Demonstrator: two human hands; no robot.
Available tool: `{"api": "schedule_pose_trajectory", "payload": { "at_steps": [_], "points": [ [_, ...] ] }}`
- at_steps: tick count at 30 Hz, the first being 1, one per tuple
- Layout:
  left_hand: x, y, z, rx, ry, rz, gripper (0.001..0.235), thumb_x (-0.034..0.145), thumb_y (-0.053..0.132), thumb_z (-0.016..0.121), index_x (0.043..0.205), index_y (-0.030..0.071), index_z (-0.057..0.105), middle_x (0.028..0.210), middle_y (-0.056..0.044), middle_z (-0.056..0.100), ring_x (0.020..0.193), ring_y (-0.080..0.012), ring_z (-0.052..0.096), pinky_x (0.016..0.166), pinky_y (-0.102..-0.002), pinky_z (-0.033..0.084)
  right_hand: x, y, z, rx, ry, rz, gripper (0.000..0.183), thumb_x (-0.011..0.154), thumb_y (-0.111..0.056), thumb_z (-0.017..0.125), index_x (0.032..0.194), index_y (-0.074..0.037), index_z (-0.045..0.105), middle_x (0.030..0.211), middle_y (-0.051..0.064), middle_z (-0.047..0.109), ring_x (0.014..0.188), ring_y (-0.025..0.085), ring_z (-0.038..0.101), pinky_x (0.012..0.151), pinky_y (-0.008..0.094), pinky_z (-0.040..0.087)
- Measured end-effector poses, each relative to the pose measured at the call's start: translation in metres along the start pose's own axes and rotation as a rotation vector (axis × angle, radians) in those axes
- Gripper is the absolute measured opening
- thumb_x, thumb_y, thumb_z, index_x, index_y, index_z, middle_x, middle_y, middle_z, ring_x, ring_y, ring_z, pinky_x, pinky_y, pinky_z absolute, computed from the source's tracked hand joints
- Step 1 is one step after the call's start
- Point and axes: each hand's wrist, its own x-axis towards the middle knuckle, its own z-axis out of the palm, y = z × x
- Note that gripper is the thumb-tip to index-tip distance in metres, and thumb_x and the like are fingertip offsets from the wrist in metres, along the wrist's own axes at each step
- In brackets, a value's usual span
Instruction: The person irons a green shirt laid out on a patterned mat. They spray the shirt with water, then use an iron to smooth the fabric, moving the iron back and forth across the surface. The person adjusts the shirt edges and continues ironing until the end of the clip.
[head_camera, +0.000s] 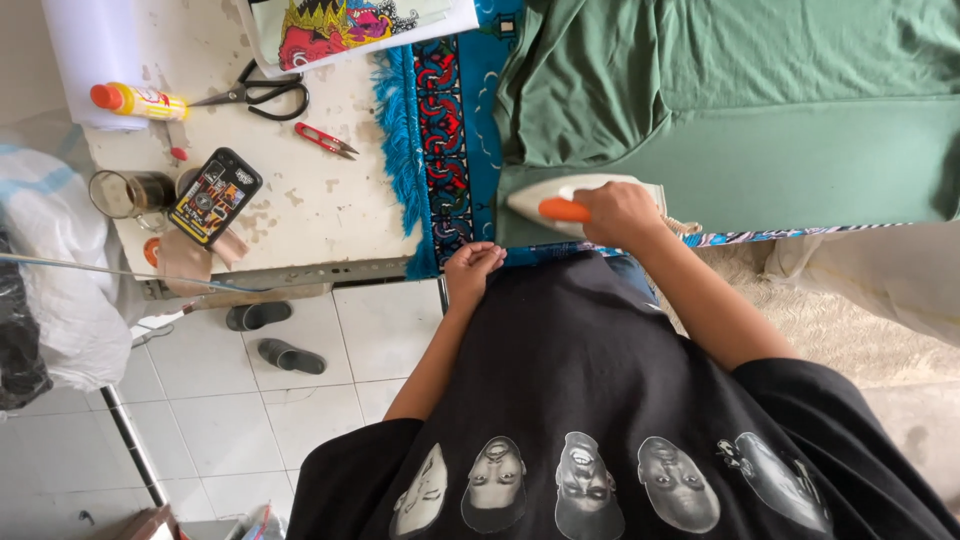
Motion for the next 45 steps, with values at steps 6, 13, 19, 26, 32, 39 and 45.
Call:
{"api": "schedule_pose_trajectory", "payload": {
  "at_steps": [6, 13, 19, 26, 32, 39, 45],
  "points": [
    [0.004, -0.002, -0.003, -0.021, -0.019, -0.002, 0.024, 0.086, -0.001, 0.082, 0.105, -0.010, 0.069, 0.096, -0.032, 0.074, 0.090, -0.0357, 0.076, 0.079, -0.040, 0.067, -0.013, -0.009, -0.017, -0.247, -0.159, -0.223, 0.037, 0.075, -0.030, 0.063, 0.111, -0.036, 0.066, 0.077, 0.006, 0.074, 0.082, 0.030, 0.077, 0.076, 0.043, 0.061],
    [0.005, -0.007, -0.006, -0.013, -0.026, 0.006, 0.022, 0.087, 0.000, 0.081, 0.103, -0.009, 0.070, 0.094, -0.030, 0.074, 0.087, -0.0334, 0.077, 0.078, -0.039, 0.067, 0.001, -0.001, -0.006, -0.143, -0.001, -0.047, 0.028, 0.076, -0.037, 0.059, 0.103, -0.035, 0.068, 0.071, 0.005, 0.069, 0.076, 0.031, 0.075, 0.070, 0.044, 0.061],
    [0.013, -0.008, -0.008, -0.006, -0.081, -0.011, 0.023, 0.088, 0.000, 0.080, 0.106, -0.009, 0.069, 0.096, -0.031, 0.074, 0.087, -0.0346, 0.077, 0.078, -0.040, 0.067, -0.018, -0.016, -0.019, -0.233, -0.090, -0.163, 0.025, 0.072, -0.031, 0.060, 0.096, -0.032, 0.068, 0.074, 0.003, 0.072, 0.079, 0.028, 0.076, 0.073, 0.041, 0.061],
    [0.011, -0.014, -0.009, -0.007, -0.057, -0.010, 0.022, 0.089, 0.003, 0.081, 0.105, -0.007, 0.069, 0.095, -0.028, 0.075, 0.087, -0.0310, 0.077, 0.078, -0.037, 0.067, 0.008, 0.005, 0.005, -0.088, -0.045, -0.027, 0.041, 0.076, -0.040, 0.062, 0.116, -0.034, 0.069, 0.077, 0.007, 0.072, 0.078, 0.034, 0.076, 0.072, 0.047, 0.062],
    [0.009, -0.007, -0.009, 0.017, -0.061, -0.036, 0.022, 0.088, 0.005, 0.081, 0.105, -0.005, 0.071, 0.096, -0.026, 0.076, 0.087, -0.0278, 0.078, 0.079, -0.034, 0.067, -0.016, -0.020, -0.026, -0.198, -0.136, -0.146, 0.039, 0.072, -0.036, 0.063, 0.110, -0.033, 0.067, 0.078, 0.006, 0.074, 0.082, 0.031, 0.077, 0.077, 0.045, 0.061],
    [0.004, -0.001, -0.009, 0.048, -0.063, -0.022, 0.021, 0.088, 0.005, 0.082, 0.105, -0.003, 0.072, 0.093, -0.024, 0.077, 0.082, -0.0251, 0.078, 0.077, -0.033, 0.066, 0.002, -0.007, -0.005, -0.042, -0.016, -0.010, 0.040, 0.073, -0.045, 0.064, 0.109, -0.028, 0.066, 0.075, 0.007, 0.071, 0.078, 0.035, 0.076, 0.073, 0.050, 0.061],
    [0.009, -0.007, -0.009, 0.035, -0.075, -0.013, 0.020, 0.089, 0.004, 0.079, 0.105, -0.005, 0.071, 0.096, -0.026, 0.076, 0.087, -0.0282, 0.078, 0.079, -0.035, 0.066, -0.018, -0.021, -0.031, -0.180, -0.183, -0.177, 0.030, 0.070, -0.033, 0.063, 0.100, -0.034, 0.070, 0.080, 0.006, 0.076, 0.085, 0.031, 0.077, 0.081, 0.044, 0.061]
  ]
}}
